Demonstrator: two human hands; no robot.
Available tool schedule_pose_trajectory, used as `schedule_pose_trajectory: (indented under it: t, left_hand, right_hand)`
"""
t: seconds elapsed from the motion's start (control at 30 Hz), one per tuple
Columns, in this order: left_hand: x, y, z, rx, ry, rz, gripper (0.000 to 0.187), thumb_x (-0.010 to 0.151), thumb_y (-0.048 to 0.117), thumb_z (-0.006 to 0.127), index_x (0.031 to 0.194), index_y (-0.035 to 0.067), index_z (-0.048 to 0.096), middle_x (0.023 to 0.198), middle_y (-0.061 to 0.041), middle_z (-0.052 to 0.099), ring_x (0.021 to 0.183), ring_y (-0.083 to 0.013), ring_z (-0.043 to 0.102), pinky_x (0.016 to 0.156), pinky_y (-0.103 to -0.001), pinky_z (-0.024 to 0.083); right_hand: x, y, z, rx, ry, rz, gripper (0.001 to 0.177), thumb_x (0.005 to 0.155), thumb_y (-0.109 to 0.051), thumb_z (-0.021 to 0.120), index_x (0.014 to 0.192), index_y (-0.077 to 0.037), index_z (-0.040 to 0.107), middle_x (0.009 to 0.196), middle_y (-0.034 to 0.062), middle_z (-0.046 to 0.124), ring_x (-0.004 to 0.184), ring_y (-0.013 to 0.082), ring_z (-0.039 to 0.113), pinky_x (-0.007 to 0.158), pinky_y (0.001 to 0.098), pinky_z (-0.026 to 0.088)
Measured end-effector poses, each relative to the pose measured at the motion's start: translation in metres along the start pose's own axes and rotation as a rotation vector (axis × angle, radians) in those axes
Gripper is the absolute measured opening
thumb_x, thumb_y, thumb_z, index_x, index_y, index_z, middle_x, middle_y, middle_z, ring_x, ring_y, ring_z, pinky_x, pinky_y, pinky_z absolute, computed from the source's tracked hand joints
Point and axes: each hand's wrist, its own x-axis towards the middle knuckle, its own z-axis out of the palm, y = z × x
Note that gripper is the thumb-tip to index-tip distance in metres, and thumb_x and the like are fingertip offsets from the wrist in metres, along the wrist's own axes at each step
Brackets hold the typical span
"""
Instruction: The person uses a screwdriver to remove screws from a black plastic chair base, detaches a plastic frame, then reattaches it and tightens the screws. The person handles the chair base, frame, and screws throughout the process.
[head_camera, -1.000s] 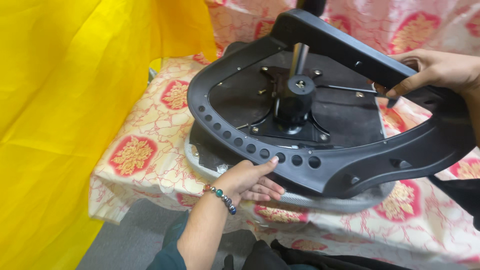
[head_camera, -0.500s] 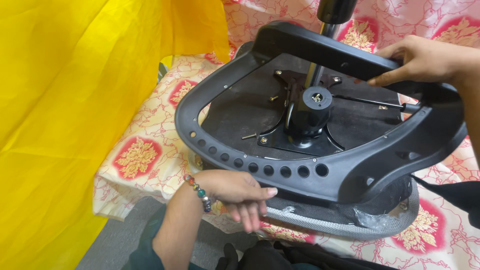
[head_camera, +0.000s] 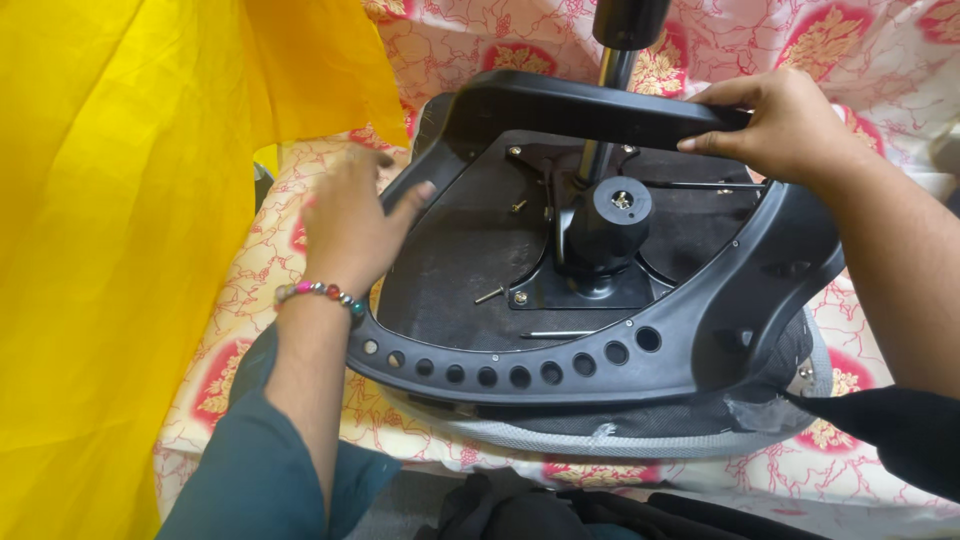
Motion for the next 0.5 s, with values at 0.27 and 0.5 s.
schedule_pose_trajectory:
  t: [0.27, 0.5]
  left_hand:
    - [0.001, 0.001, 0.013, -0.092, -0.502, -0.465, 0.056, 0.101, 0.056, 0.045, 0.115, 0.007, 0.069, 0.105, -0.025, 0.072, 0.100, -0.0435, 0.069, 0.086, -0.054, 0.053]
    - [0.006, -0.017, 0.037, -0.184, -0.618, -0.513, 0.061, 0.101, 0.057, 0.044, 0.116, 0.002, 0.066, 0.114, -0.025, 0.070, 0.109, -0.0430, 0.066, 0.092, -0.054, 0.051]
  right_hand:
    - [-0.019, -0.008, 0.025, -0.004, 0.127, -0.006, 0.049, 0.083, -0.022, 0.088, 0.127, -0.007, 0.073, 0.103, 0.0140, 0.075, 0.089, 0.0219, 0.071, 0.082, 0.0358, 0.054]
    - [-0.045, -0.034, 0.033, -0.123, 0.351, -0.180, 0.031, 0.095, -0.011, 0.082, 0.124, -0.004, 0.072, 0.119, 0.0170, 0.071, 0.111, 0.0282, 0.066, 0.093, 0.0380, 0.053]
